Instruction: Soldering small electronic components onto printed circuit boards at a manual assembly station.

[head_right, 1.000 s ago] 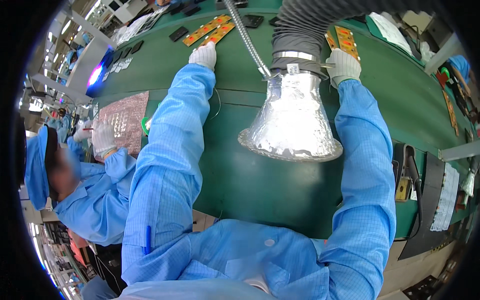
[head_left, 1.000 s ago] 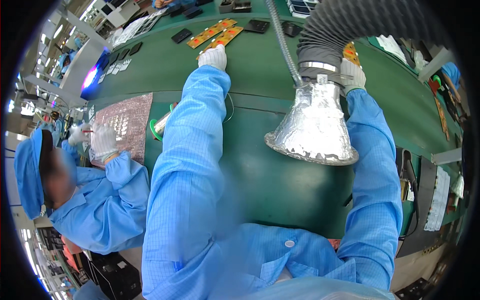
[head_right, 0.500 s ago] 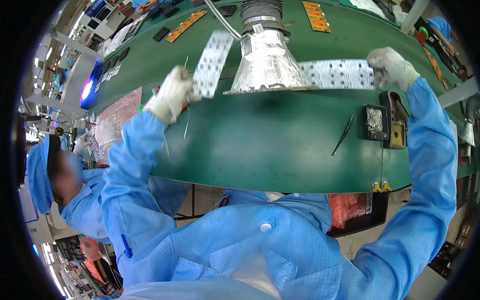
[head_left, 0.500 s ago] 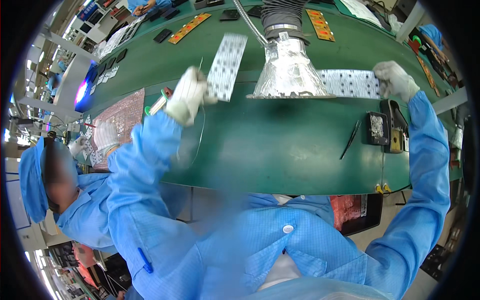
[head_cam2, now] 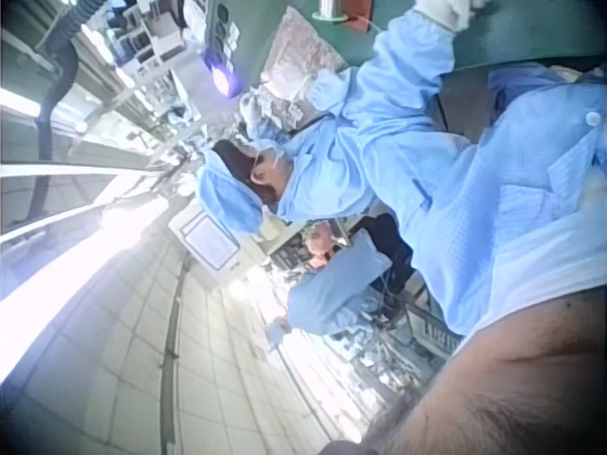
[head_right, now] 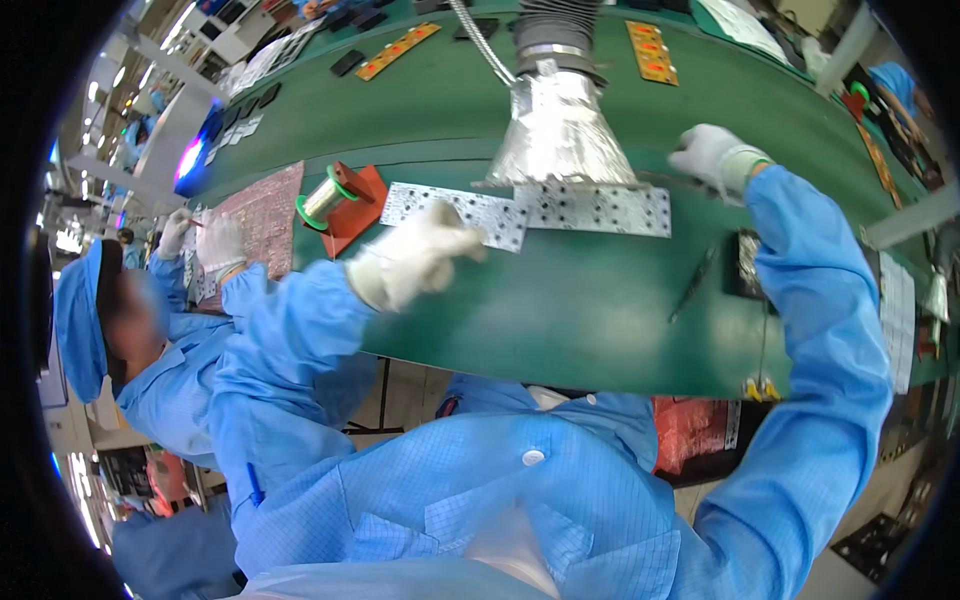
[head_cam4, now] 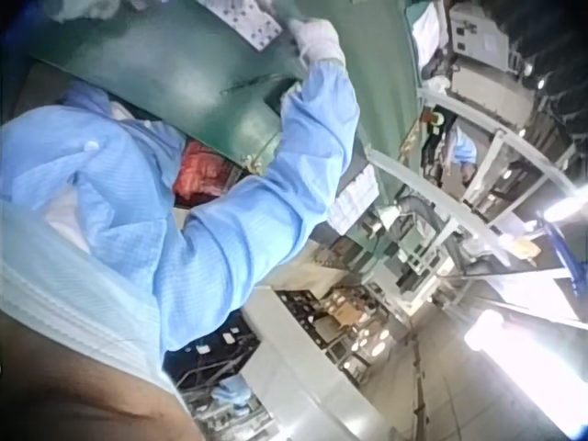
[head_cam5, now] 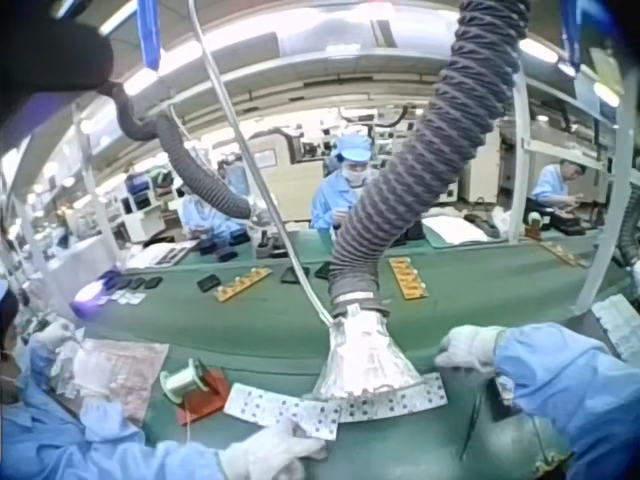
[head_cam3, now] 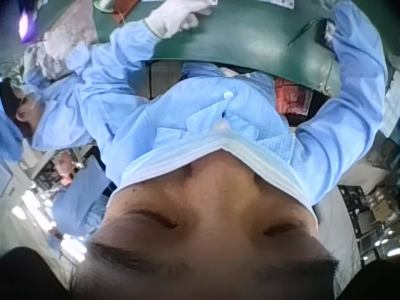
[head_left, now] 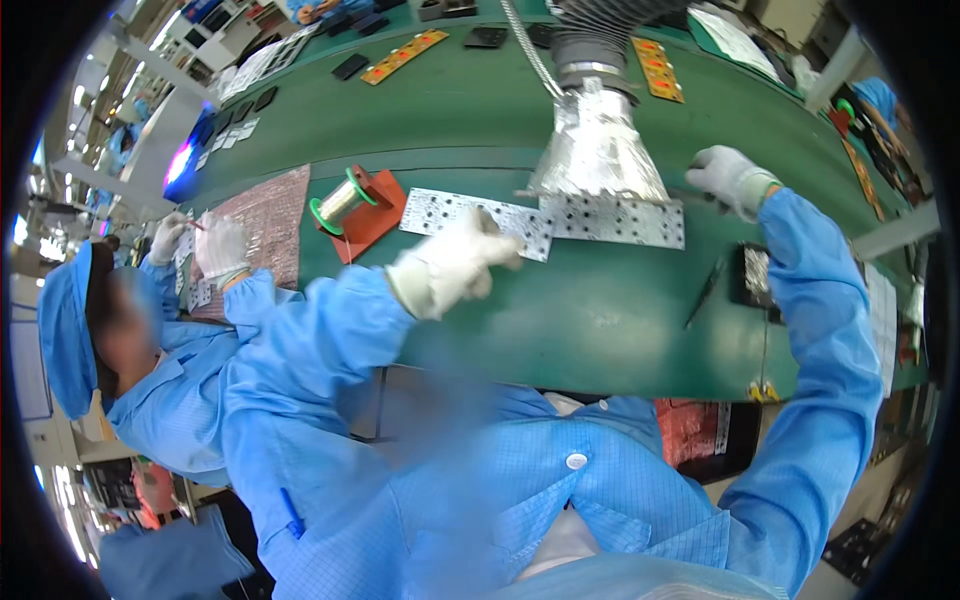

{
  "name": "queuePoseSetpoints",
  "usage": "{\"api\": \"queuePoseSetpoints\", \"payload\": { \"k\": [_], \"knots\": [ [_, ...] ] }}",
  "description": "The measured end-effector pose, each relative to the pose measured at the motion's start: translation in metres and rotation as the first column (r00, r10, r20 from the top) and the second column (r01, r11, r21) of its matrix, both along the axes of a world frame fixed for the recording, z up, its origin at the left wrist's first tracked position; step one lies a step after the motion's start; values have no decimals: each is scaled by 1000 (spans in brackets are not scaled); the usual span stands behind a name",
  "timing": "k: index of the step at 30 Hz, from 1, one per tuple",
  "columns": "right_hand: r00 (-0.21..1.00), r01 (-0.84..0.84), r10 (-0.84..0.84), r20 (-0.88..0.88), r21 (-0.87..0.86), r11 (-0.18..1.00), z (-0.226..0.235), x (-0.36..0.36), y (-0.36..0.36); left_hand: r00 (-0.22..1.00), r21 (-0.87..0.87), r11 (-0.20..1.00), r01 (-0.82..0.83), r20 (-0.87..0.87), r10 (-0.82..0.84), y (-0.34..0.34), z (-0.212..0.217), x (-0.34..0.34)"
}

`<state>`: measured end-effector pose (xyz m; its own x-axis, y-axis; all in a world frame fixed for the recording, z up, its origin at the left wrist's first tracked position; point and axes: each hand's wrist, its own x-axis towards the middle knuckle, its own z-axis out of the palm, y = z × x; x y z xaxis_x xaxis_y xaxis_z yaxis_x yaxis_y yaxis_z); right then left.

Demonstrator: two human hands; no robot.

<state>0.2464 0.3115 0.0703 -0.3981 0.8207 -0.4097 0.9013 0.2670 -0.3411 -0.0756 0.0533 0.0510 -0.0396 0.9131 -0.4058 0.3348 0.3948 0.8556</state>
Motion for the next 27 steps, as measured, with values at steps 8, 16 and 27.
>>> {"api": "queuePoseSetpoints", "payload": {
  "k": [8, 16, 27],
  "knots": [
    [973, -122, -13, 232, 557, 821, -21, -62, 124, 342, 196, 967, -163, -908, 242, 176, 55, -172],
    [990, 34, -119, 74, 700, 713, -94, -74, 185, 29, 143, 988, -54, -989, 144, 268, -57, -291],
    [982, 163, -183, -52, 727, 667, -92, -41, 240, -32, 177, 969, 173, -982, 185, 298, -93, -338]
  ]
}}
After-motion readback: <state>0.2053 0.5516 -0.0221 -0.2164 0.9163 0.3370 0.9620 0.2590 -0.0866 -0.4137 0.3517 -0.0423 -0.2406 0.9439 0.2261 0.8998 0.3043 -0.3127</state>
